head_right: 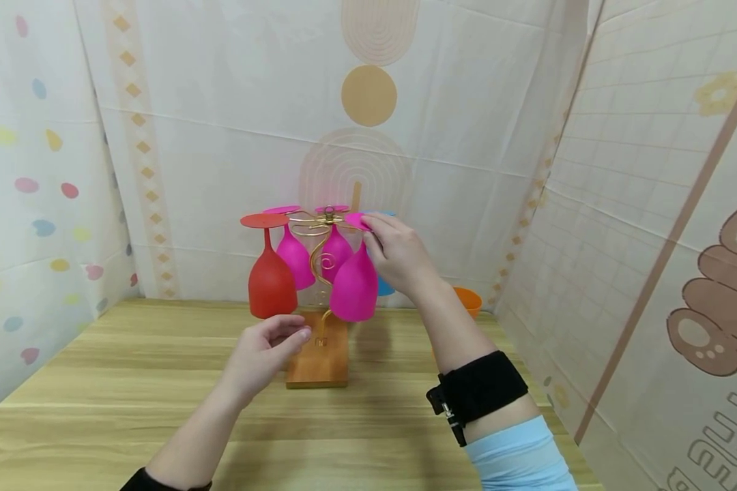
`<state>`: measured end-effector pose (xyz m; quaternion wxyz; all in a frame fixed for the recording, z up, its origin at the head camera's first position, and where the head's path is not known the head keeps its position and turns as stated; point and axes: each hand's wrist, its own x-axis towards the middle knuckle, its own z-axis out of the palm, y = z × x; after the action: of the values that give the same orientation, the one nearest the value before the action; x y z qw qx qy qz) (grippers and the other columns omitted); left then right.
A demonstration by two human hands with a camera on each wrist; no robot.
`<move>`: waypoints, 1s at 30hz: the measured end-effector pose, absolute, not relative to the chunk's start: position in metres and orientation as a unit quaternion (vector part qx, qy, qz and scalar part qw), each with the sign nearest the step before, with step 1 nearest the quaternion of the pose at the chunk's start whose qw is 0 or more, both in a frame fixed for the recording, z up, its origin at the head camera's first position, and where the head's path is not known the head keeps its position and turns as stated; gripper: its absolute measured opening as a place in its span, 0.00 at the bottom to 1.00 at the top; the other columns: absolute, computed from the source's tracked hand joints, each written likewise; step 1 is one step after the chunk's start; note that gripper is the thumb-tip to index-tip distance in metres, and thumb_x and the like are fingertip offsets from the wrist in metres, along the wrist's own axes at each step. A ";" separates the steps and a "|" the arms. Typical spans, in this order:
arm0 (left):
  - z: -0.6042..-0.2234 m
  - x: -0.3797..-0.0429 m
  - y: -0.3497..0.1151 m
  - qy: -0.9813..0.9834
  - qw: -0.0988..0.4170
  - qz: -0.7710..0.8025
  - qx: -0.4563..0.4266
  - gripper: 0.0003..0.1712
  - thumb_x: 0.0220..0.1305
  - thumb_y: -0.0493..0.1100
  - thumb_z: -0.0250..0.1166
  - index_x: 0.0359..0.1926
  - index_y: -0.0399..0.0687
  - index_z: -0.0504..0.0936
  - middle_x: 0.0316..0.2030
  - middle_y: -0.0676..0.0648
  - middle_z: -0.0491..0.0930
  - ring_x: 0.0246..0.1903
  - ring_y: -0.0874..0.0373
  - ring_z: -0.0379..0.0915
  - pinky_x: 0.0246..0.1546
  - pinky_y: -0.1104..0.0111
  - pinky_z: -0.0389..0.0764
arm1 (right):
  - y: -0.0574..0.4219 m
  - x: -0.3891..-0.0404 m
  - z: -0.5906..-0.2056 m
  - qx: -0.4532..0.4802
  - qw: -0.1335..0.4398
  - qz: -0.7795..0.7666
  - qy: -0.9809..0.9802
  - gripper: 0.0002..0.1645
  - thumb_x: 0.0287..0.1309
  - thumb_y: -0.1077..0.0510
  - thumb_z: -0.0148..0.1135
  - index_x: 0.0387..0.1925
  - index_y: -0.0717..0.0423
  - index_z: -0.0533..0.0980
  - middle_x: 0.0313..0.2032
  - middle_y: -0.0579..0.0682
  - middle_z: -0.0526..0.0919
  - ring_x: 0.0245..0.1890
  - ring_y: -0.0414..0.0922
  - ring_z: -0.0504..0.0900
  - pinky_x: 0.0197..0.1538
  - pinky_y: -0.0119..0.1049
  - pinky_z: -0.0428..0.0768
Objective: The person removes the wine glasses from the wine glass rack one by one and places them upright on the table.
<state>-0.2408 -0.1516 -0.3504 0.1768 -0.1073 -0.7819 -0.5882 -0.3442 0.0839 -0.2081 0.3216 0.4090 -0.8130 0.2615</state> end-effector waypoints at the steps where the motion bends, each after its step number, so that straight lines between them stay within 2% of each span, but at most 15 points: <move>1: -0.350 -0.241 -0.151 -0.783 0.177 -0.587 -0.105 0.15 0.67 0.46 0.71 0.51 0.45 0.85 0.40 0.48 0.86 0.42 0.53 0.84 0.46 0.69 0.84 | 0.083 -0.345 -0.208 0.410 0.322 0.263 -0.812 0.21 0.73 0.60 0.58 0.63 0.61 0.77 0.63 0.55 0.79 0.64 0.50 0.76 0.63 0.43 0.78; 11: -0.350 -0.241 -0.147 -0.777 0.175 -0.596 -0.103 0.16 0.67 0.45 0.71 0.52 0.43 0.85 0.41 0.48 0.86 0.42 0.53 0.84 0.47 0.67 0.84 | 0.079 -0.350 -0.202 0.389 0.299 0.272 -0.828 0.22 0.73 0.59 0.57 0.64 0.61 0.77 0.63 0.55 0.79 0.63 0.51 0.77 0.59 0.45 0.81; 17: -0.349 -0.240 -0.143 -0.775 0.172 -0.599 -0.108 0.16 0.67 0.45 0.71 0.52 0.44 0.85 0.41 0.47 0.86 0.43 0.49 0.84 0.48 0.64 0.85 | 0.077 -0.352 -0.200 0.363 0.283 0.274 -0.844 0.24 0.75 0.54 0.55 0.66 0.60 0.75 0.64 0.55 0.77 0.65 0.51 0.75 0.62 0.45 0.78; 24: -0.349 -0.239 -0.140 -0.774 0.169 -0.600 -0.112 0.16 0.67 0.47 0.71 0.52 0.46 0.85 0.41 0.48 0.86 0.42 0.53 0.84 0.47 0.64 0.85 | 0.077 -0.354 -0.197 0.339 0.253 0.313 -0.850 0.25 0.76 0.54 0.53 0.68 0.60 0.73 0.66 0.56 0.75 0.68 0.52 0.72 0.63 0.47 0.77; 30: -0.350 -0.239 -0.138 -0.777 0.172 -0.596 -0.108 0.16 0.66 0.46 0.72 0.52 0.46 0.85 0.41 0.48 0.86 0.42 0.55 0.84 0.46 0.65 0.85 | 0.077 -0.357 -0.193 0.320 0.248 0.332 -0.852 0.25 0.76 0.55 0.53 0.68 0.59 0.74 0.65 0.56 0.77 0.66 0.52 0.74 0.63 0.48 0.78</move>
<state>-0.2394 -0.1383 -0.3500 0.1718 -0.1083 -0.7769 -0.5960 -0.3566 0.0771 -0.1929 0.2485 0.3205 -0.8517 0.3319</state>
